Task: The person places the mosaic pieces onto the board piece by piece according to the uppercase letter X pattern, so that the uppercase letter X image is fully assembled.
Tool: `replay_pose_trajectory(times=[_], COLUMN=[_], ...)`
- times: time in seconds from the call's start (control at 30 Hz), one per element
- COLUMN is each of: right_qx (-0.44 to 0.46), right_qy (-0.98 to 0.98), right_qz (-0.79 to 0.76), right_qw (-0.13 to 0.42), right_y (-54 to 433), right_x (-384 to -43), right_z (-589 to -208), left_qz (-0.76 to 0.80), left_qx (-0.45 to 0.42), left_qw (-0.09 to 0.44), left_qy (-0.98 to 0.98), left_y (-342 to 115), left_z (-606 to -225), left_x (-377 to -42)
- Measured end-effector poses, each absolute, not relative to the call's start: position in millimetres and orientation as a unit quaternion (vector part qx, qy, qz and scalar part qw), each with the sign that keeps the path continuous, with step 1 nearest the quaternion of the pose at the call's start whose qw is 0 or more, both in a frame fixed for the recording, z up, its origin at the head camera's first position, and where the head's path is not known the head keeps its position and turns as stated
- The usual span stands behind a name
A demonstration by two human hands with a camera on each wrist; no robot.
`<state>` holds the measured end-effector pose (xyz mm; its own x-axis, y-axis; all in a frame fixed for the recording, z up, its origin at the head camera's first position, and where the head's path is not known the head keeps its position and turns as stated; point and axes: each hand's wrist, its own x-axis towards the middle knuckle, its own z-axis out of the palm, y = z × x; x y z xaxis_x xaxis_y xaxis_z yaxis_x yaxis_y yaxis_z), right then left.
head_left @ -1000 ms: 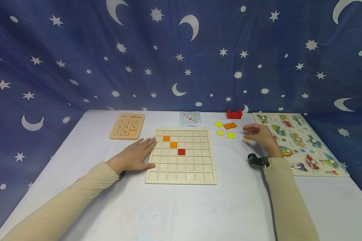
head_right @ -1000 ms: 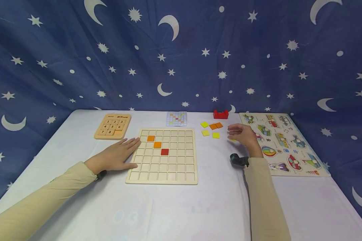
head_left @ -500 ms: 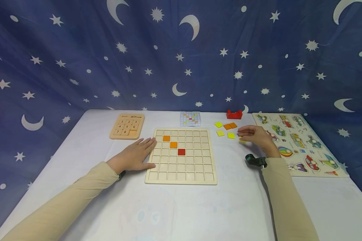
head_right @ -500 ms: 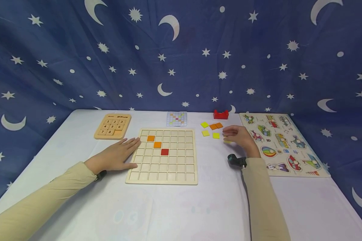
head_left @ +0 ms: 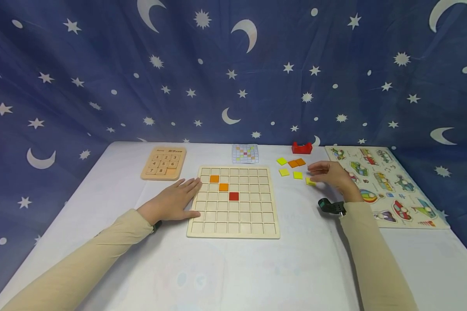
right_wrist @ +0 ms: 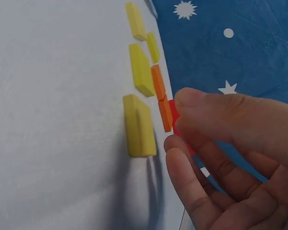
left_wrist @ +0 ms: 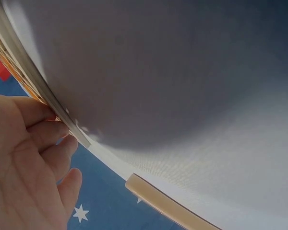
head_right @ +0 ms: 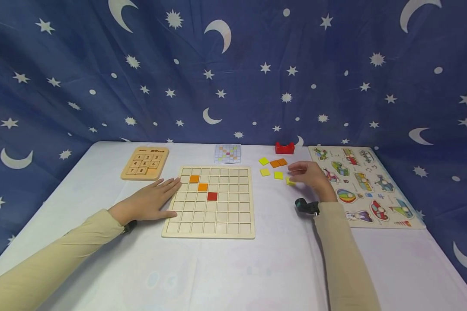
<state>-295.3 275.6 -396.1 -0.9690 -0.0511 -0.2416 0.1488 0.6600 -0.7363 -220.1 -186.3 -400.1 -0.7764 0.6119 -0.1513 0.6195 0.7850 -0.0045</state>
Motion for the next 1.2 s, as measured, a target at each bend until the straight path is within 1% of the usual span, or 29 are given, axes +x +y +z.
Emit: replay_pose_trajectory(times=[0.2, 0.7, 1.0, 1.2], right_qx=[0.040, -0.039, -0.030, -0.049], right_qy=[0.912, 0.928, 0.939, 0.940], right_qz=[-0.383, -0.345, -0.315, -0.306], right_qw=[0.139, 0.132, 0.133, 0.142], right_y=[277.3, 275.7, 270.7, 268.2], right_x=[-295.5, -295.0, -296.7, -295.4], right_z=[-398.9, -402.2, -402.9, -400.3], left_qz=[-0.024, -0.016, -0.032, -0.029], left_qx=[0.327, 0.331, 0.336, 0.337], left_qw=[0.071, 0.070, 0.067, 0.066], left_qy=[0.942, 0.941, 0.939, 0.939], left_y=[-186.2, -186.6, -187.4, -187.8], left_z=[-399.6, -401.6, -402.5, -401.7], left_x=[-219.6, -221.2, -222.1, -221.3])
